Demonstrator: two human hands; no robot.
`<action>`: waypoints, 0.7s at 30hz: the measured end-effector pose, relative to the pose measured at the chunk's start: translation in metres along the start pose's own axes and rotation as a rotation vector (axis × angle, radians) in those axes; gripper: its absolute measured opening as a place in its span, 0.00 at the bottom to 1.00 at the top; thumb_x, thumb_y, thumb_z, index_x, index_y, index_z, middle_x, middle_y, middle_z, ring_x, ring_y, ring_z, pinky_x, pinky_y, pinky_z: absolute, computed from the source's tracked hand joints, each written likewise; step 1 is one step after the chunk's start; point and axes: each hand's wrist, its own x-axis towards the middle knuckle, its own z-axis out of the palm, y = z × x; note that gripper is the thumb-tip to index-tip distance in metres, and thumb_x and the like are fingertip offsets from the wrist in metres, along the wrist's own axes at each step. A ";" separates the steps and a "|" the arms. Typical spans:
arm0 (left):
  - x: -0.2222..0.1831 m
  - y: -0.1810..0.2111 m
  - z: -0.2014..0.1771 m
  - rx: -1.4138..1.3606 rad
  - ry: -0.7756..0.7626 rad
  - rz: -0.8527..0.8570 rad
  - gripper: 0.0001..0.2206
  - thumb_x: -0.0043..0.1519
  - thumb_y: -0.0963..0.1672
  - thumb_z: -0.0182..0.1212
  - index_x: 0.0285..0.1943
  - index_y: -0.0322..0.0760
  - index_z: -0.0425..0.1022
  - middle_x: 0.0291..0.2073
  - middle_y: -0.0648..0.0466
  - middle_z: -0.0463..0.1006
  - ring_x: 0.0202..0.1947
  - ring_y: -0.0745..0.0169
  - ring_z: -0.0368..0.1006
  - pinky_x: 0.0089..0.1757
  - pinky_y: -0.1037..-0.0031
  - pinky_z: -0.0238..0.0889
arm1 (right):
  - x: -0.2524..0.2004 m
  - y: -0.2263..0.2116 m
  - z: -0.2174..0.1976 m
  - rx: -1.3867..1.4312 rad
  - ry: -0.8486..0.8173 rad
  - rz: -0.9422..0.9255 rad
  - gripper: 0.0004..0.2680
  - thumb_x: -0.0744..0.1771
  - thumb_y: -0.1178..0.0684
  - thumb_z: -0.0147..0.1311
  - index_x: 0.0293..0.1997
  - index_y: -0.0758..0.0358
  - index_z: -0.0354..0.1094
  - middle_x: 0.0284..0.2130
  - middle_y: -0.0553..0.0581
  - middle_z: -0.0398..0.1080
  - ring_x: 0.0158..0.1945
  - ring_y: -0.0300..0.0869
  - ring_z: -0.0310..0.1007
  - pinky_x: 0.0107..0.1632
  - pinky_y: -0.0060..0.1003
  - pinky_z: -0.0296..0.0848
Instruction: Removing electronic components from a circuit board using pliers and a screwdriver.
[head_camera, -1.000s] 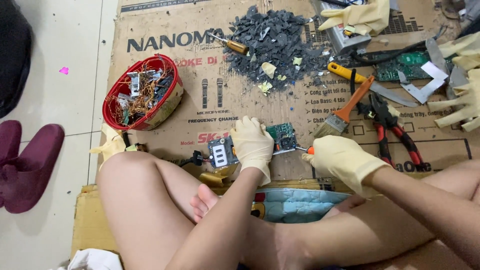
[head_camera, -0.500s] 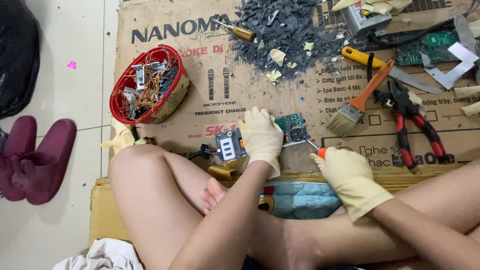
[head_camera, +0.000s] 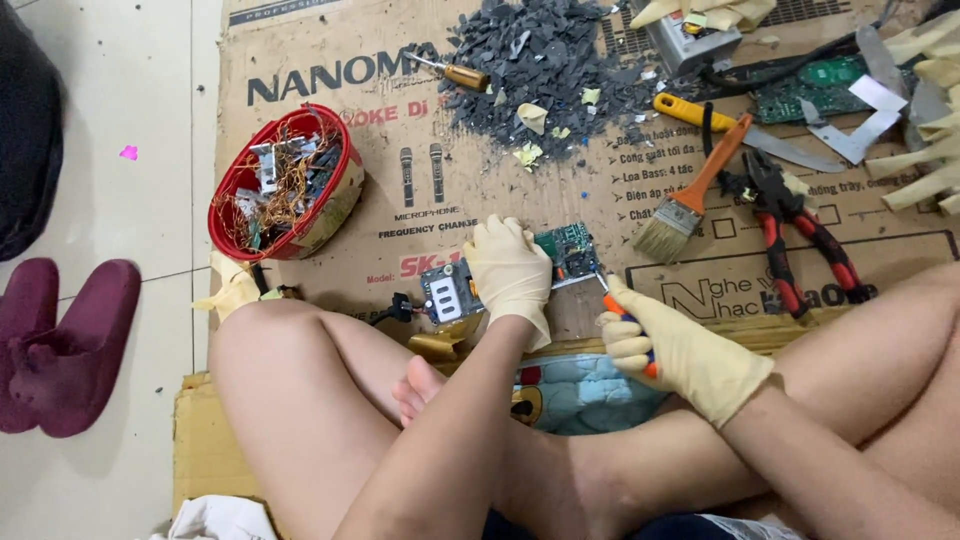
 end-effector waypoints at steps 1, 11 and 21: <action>0.000 0.001 0.001 -0.004 0.001 0.005 0.06 0.52 0.45 0.58 0.32 0.42 0.68 0.31 0.54 0.66 0.36 0.49 0.67 0.40 0.58 0.59 | 0.020 0.004 -0.017 0.004 0.003 -0.005 0.20 0.71 0.29 0.41 0.30 0.52 0.49 0.17 0.32 0.39 0.10 0.22 0.41 0.14 0.15 0.42; -0.003 0.000 0.011 0.019 0.024 -0.011 0.06 0.52 0.46 0.59 0.31 0.43 0.67 0.31 0.54 0.65 0.36 0.51 0.66 0.40 0.58 0.59 | 0.037 -0.015 -0.027 -1.868 0.713 -0.445 0.16 0.66 0.34 0.43 0.40 0.50 0.76 0.34 0.54 0.80 0.42 0.51 0.82 0.45 0.48 0.79; -0.001 -0.001 0.008 0.018 0.003 0.018 0.08 0.50 0.46 0.62 0.31 0.42 0.66 0.30 0.54 0.66 0.36 0.51 0.66 0.40 0.58 0.59 | -0.008 -0.042 0.001 -0.253 -0.018 0.130 0.15 0.73 0.38 0.37 0.35 0.57 0.51 0.21 0.37 0.42 0.16 0.25 0.42 0.20 0.17 0.43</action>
